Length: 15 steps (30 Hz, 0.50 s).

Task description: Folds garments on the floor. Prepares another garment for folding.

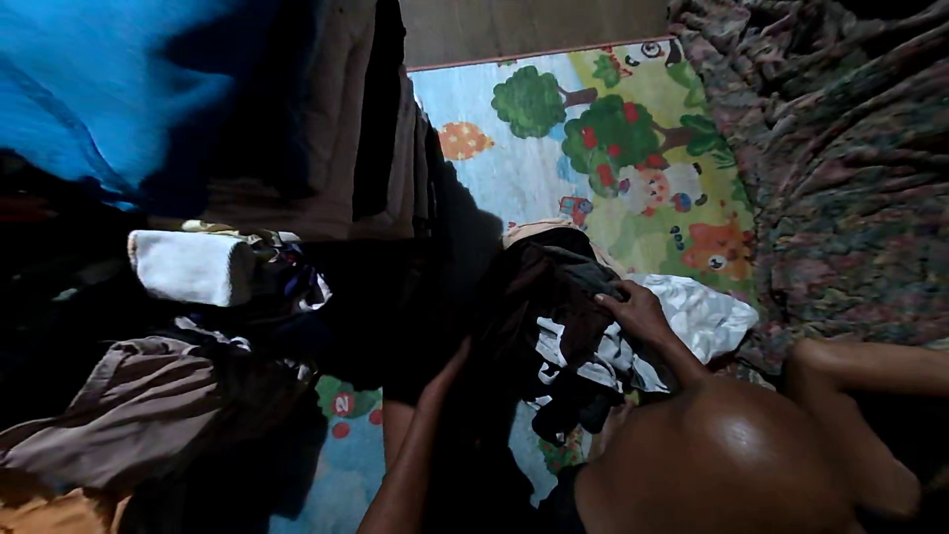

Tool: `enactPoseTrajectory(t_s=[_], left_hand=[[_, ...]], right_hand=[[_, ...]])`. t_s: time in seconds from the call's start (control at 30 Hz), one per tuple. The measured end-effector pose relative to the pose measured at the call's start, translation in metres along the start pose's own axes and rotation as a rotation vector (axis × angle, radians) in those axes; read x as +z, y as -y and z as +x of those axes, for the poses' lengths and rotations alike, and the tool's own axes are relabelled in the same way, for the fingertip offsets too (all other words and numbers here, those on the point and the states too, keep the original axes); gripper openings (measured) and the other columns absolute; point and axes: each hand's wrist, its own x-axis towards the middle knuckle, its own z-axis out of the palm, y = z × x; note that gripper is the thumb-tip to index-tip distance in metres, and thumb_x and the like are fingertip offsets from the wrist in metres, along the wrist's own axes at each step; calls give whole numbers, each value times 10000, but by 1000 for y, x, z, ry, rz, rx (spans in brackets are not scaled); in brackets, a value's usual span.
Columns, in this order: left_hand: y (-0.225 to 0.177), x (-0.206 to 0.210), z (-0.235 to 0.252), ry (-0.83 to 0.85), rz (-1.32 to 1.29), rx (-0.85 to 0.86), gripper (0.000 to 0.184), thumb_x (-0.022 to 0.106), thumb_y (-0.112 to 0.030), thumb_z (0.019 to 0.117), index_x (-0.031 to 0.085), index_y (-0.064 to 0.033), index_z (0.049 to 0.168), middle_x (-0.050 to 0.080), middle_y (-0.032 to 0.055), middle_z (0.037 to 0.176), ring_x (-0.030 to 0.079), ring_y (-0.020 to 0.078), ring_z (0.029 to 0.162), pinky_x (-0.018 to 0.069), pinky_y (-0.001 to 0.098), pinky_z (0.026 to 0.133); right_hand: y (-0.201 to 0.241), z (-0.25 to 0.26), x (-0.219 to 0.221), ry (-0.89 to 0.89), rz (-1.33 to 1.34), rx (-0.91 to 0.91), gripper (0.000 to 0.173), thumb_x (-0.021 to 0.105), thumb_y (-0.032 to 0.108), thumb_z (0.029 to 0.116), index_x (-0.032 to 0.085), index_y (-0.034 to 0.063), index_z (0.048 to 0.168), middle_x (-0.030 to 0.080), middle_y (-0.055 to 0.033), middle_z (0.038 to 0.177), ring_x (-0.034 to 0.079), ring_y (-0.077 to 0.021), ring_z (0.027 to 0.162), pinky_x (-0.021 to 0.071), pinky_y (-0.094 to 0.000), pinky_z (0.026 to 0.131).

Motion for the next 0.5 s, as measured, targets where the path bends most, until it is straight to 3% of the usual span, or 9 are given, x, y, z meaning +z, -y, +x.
enactPoseTrajectory(t_s=[0.03,0.07,0.1,0.13,0.2,0.27,0.37,0.47,0.5], left_hand=[[60,-4,31,31,125,72,248,483,-25,1042,575,162,1176,653,206,1077,602,126,979,467,207,912],[131,-2,70,6,197,210,329,509,-138,1066,585,120,1256,667,236,1130,647,197,1021,510,296,917],[174,-1,99,29,235,216,385,504,-211,1080,562,70,1336,658,240,1190,656,243,1061,526,365,924],[186,-2,114,94,239,116,416,492,-235,1086,511,14,1419,628,220,1284,633,253,1142,512,402,971],[177,-1,118,127,149,-6,403,508,-193,1073,501,-37,1444,611,175,1338,607,213,1188,486,399,1007],[174,6,113,175,110,133,346,513,-95,1040,580,22,1359,636,185,1324,622,201,1203,484,366,1032],[174,23,110,327,90,237,309,524,-100,1035,637,29,1292,642,185,1298,620,207,1195,478,364,1043],[162,43,104,385,-75,118,282,530,-173,1058,597,50,1217,654,137,1083,630,131,941,522,324,856],[158,48,103,402,-172,101,323,522,-191,1065,557,50,1278,653,133,1114,635,114,956,531,306,861]], right_hand=[[3,-3,0,-3,-32,-30,403,644,244,1019,625,-53,1291,668,-268,1203,651,-363,1125,483,-511,1013],[6,-6,-2,-9,-53,-61,367,630,229,1026,643,-53,1261,678,-265,1176,660,-359,1103,488,-509,1003],[7,-9,-4,-17,-60,-100,336,629,212,1025,656,-54,1230,685,-262,1147,667,-352,1075,494,-505,988],[9,-12,-7,-26,-49,-145,311,635,191,1017,667,-57,1202,690,-259,1125,670,-343,1051,497,-500,974],[17,-16,-16,-9,6,-216,272,641,158,1004,676,-53,1171,690,-239,1091,666,-309,1001,513,-484,934],[33,-23,-30,34,79,-268,228,645,130,1003,673,-42,1151,684,-201,1036,653,-253,923,528,-458,873],[61,-43,-55,72,234,-416,127,627,75,996,656,4,1098,660,-63,919,622,-89,787,545,-303,745],[91,-70,-83,172,340,-527,84,565,78,1009,634,108,1046,646,62,829,606,11,683,530,-173,626],[100,-79,-93,190,337,-545,89,550,86,1022,626,130,1035,642,77,816,595,18,666,518,-161,606]])
